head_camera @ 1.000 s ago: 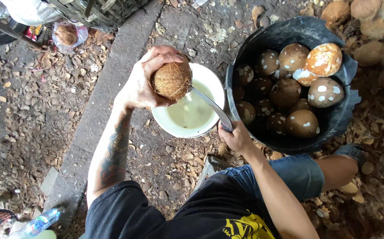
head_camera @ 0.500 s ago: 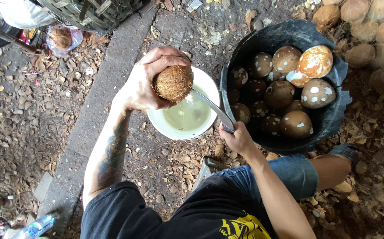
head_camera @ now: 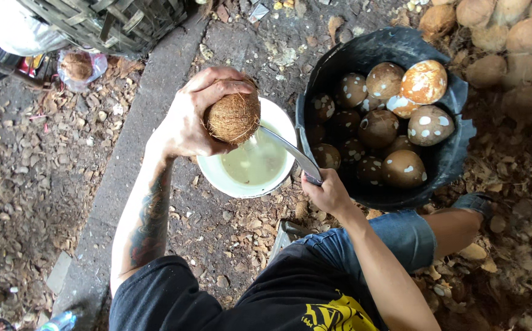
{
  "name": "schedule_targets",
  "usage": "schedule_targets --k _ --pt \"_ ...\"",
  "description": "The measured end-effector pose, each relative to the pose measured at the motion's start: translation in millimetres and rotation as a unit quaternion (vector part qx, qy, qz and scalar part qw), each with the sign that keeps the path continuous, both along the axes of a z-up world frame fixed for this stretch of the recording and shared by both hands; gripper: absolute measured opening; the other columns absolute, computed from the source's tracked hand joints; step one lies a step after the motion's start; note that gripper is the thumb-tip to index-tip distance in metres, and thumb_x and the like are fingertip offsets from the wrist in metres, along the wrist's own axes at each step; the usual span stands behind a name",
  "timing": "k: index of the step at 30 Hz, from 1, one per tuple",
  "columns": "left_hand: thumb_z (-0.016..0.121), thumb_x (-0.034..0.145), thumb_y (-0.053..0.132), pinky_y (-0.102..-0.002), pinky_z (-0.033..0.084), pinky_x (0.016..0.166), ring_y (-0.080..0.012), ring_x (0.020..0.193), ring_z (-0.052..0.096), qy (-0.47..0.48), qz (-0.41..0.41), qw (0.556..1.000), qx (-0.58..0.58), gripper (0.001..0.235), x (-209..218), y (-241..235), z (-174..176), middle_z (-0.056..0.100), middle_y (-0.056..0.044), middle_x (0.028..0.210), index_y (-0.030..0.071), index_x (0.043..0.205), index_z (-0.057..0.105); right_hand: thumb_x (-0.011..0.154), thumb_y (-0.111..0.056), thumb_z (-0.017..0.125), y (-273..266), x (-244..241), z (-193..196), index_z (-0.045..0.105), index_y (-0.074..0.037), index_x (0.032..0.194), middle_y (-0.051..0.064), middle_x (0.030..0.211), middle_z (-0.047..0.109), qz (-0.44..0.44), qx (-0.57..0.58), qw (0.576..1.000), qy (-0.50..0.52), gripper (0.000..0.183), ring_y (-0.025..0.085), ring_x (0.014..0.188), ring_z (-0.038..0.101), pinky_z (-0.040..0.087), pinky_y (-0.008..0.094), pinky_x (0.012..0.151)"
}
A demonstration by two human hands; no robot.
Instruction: The person sits on the ground and uses a large knife to peel the husk off coconuts. The peeled coconuts are placed into a black bucket, and the person occasionally pours coconut water into a white bucket.
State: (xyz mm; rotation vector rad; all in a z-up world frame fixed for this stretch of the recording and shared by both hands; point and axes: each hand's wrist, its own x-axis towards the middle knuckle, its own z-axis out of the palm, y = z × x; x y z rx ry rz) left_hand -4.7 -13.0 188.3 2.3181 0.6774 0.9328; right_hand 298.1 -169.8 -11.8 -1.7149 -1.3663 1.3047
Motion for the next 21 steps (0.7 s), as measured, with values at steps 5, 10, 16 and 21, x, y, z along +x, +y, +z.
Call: schedule_targets --k 5,10,16,21 --pt "0.094 0.049 0.012 -0.065 0.044 0.113 -0.0468 0.133 0.059 0.015 -0.009 1.000 0.007 0.093 4 2 6 0.063 -0.021 0.136 0.007 0.138 0.067 0.077 -0.016 0.070 3 4 20 0.066 -0.010 0.050 0.011 0.049 0.059 0.003 -0.001 1.000 -0.008 0.028 0.020 0.054 0.053 0.044 0.033 0.060" --pt "0.092 0.048 0.008 -0.065 0.044 0.115 -0.0475 0.132 0.060 0.026 -0.015 1.000 0.008 0.091 9 0 12 0.064 -0.023 0.133 0.004 0.136 0.068 0.078 -0.015 0.070 -1 10 19 0.067 -0.008 0.052 0.015 0.051 0.063 0.001 0.007 1.000 -0.004 0.027 0.023 0.054 0.054 0.045 0.035 0.060" --pt "0.093 0.049 0.008 -0.065 0.044 0.115 -0.0468 0.133 0.059 0.042 -0.016 0.999 0.012 0.091 12 -1 15 0.064 -0.021 0.135 0.006 0.137 0.068 0.076 -0.013 0.070 -3 11 13 0.064 -0.007 0.053 0.011 0.051 0.058 0.004 0.019 1.000 0.009 0.025 0.020 0.057 0.053 0.044 0.036 0.060" --pt "0.093 0.048 0.011 -0.065 0.045 0.114 -0.0461 0.135 0.058 0.057 -0.014 0.998 0.024 0.095 9 -1 16 0.063 -0.020 0.136 0.008 0.139 0.067 0.076 -0.014 0.071 0 9 12 0.064 -0.010 0.054 0.007 0.052 0.058 0.006 0.017 0.999 0.027 0.023 0.017 0.057 0.051 0.042 0.033 0.059"
